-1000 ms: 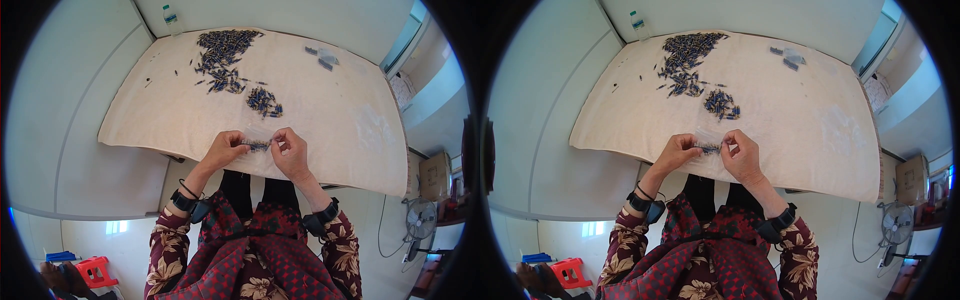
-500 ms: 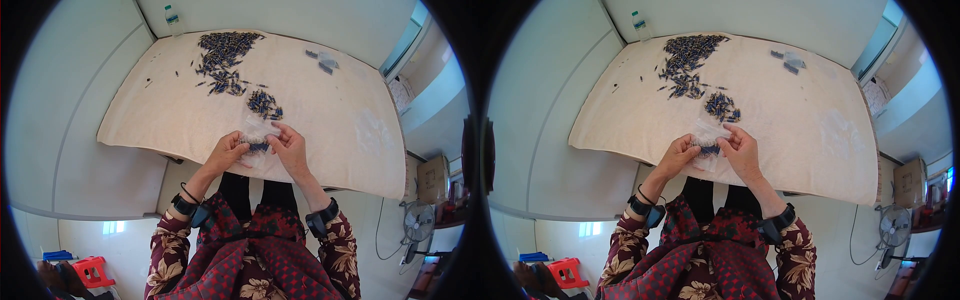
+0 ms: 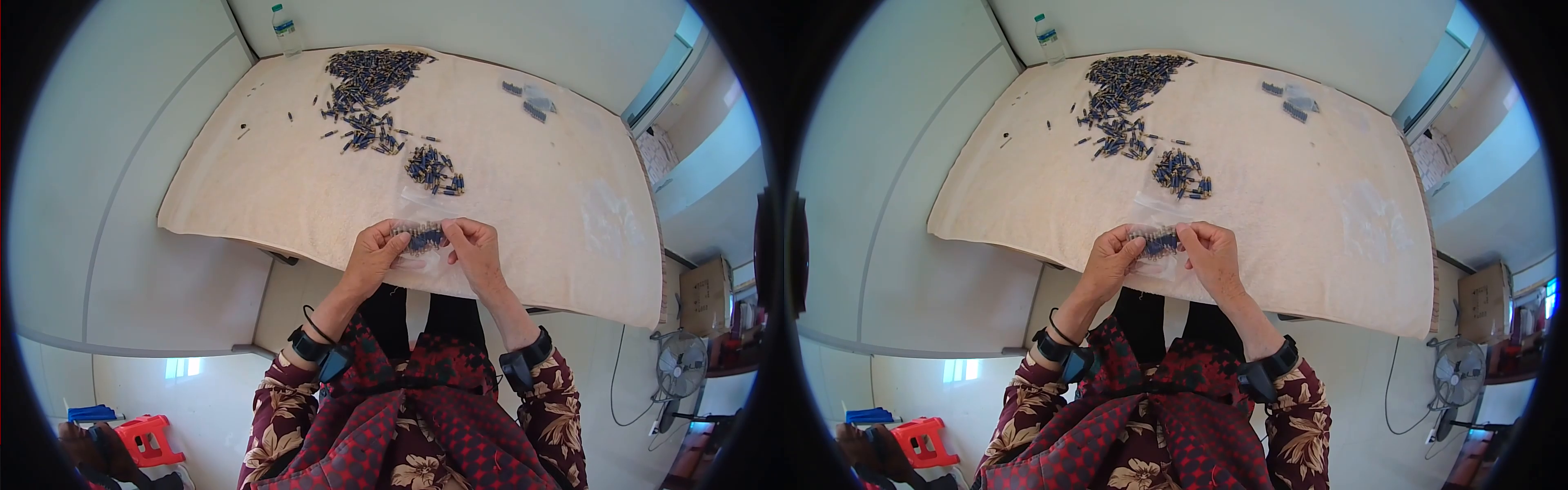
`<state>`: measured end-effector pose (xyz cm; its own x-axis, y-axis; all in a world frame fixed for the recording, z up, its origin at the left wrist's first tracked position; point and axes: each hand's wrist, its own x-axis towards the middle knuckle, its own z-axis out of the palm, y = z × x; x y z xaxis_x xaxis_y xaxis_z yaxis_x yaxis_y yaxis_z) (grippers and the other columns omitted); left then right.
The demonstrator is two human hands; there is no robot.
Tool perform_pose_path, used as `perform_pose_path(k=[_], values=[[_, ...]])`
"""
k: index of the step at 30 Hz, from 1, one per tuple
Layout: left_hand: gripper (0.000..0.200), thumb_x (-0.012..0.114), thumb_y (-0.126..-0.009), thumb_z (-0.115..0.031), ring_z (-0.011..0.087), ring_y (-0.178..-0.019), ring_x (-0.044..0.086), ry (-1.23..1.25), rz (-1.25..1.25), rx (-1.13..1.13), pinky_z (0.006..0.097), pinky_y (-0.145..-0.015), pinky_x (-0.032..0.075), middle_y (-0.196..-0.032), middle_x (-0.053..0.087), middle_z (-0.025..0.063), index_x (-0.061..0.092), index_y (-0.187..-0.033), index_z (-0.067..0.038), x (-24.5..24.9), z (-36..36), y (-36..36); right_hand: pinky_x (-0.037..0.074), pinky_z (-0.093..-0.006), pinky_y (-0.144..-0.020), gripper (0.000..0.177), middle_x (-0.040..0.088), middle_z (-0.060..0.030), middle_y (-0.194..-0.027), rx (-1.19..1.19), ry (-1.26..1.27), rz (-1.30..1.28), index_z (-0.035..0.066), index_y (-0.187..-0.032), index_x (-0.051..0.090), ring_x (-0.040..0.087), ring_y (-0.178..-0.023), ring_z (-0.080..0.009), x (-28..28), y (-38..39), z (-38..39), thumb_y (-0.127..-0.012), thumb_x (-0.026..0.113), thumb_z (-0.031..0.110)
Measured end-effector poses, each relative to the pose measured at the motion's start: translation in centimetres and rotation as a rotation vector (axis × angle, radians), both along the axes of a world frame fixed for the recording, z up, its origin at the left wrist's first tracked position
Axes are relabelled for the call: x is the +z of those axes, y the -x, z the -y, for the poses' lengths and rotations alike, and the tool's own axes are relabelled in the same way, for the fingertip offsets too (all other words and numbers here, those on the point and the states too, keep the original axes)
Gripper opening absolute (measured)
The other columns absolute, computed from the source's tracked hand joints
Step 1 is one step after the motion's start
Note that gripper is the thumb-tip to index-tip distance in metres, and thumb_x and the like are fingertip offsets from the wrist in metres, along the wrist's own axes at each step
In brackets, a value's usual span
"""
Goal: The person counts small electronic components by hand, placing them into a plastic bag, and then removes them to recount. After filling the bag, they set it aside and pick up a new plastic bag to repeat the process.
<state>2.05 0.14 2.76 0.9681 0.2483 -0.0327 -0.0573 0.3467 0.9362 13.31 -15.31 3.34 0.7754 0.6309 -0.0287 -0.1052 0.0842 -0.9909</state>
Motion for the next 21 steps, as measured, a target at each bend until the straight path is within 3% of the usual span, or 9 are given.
perform_pose_path(k=[2, 7, 14, 21], values=[[0.024, 0.058, -0.096, -0.017, 0.0027, -0.070, 0.059, 0.035, 0.005, 0.043, 0.0170, -0.061, 0.047, -0.092, 0.068, 0.0010, 0.060, -0.113, 0.000, 0.09, 0.18, -0.01, 0.044, -0.0187, -0.045, 0.021, 0.062, -0.0011, -0.070, -0.002, 0.066, 0.028, -0.002, -0.086, 0.069, 0.053, -0.060, -0.0026, 0.13, -0.04, -0.09, -0.091, 0.064, 0.019], [0.027, 0.058, -0.096, -0.018, 0.0035, -0.073, 0.061, -0.078, -0.011, 0.046, 0.0178, -0.061, 0.048, -0.093, 0.068, 0.0027, 0.060, -0.115, 0.000, -0.29, -0.52, -0.20, 0.043, -0.0188, -0.043, 0.020, 0.061, -0.0008, -0.068, -0.019, 0.080, 0.121, -0.001, -0.086, 0.069, 0.053, -0.057, -0.0027, 0.08, -0.19, -0.18, -0.090, 0.065, 0.018], [0.026, 0.055, -0.097, -0.014, 0.0110, -0.088, 0.065, -0.082, 0.060, 0.030, 0.0294, -0.080, 0.058, -0.101, 0.067, 0.0071, 0.058, -0.117, 0.003, -0.05, 0.02, -0.47, 0.041, -0.0191, -0.042, 0.021, 0.062, 0.0002, -0.068, -0.038, 0.042, 0.043, 0.000, -0.087, 0.068, 0.051, -0.054, -0.0027, 0.62, -0.20, -0.55, -0.088, 0.068, 0.021], [0.026, 0.054, -0.097, -0.012, 0.0142, -0.093, 0.065, -0.067, 0.052, 0.020, 0.0348, -0.086, 0.057, -0.104, 0.066, 0.0090, 0.057, -0.117, 0.004, 0.06, 0.13, -0.66, 0.040, -0.0181, -0.045, 0.016, 0.064, -0.0005, -0.076, 0.003, -0.024, -0.106, 0.004, -0.088, 0.067, 0.052, -0.058, -0.0034, 0.72, -0.08, -0.51, -0.088, 0.069, 0.020]])
